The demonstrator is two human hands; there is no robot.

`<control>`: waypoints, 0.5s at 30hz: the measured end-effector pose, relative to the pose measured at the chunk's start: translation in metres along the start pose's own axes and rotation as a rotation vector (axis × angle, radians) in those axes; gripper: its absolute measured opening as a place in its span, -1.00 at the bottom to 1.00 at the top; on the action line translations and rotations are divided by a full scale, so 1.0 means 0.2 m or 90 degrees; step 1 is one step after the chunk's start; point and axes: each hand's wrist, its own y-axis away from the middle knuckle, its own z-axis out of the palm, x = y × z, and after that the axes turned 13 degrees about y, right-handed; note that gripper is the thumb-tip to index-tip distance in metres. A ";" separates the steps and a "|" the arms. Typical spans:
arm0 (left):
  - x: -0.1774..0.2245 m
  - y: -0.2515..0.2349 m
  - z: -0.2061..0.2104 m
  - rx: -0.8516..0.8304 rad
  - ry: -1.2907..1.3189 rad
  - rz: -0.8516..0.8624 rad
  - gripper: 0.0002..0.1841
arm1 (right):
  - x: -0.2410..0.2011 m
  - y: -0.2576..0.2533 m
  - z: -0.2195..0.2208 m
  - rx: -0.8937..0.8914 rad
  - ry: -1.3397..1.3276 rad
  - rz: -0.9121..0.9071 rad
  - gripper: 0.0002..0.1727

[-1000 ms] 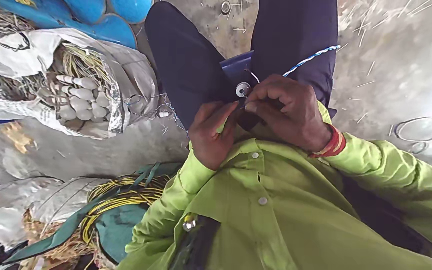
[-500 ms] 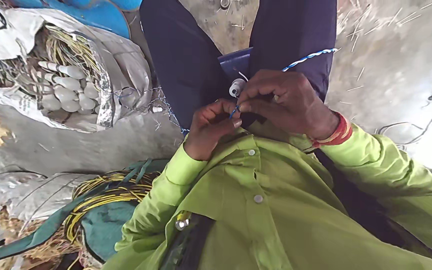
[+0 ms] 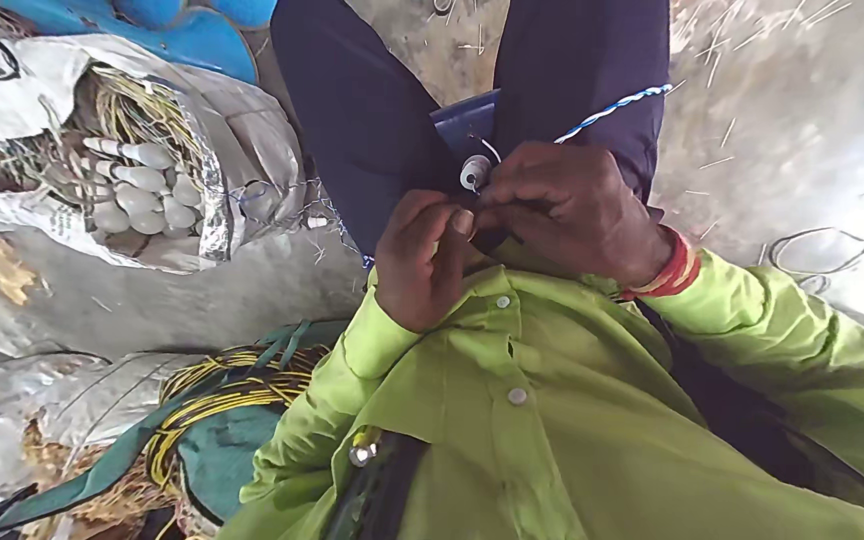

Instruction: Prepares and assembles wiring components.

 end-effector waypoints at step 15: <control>0.01 0.02 -0.02 0.054 0.257 -0.200 -0.75 | 0.02 0.04 0.03 0.060 0.017 0.020 -0.80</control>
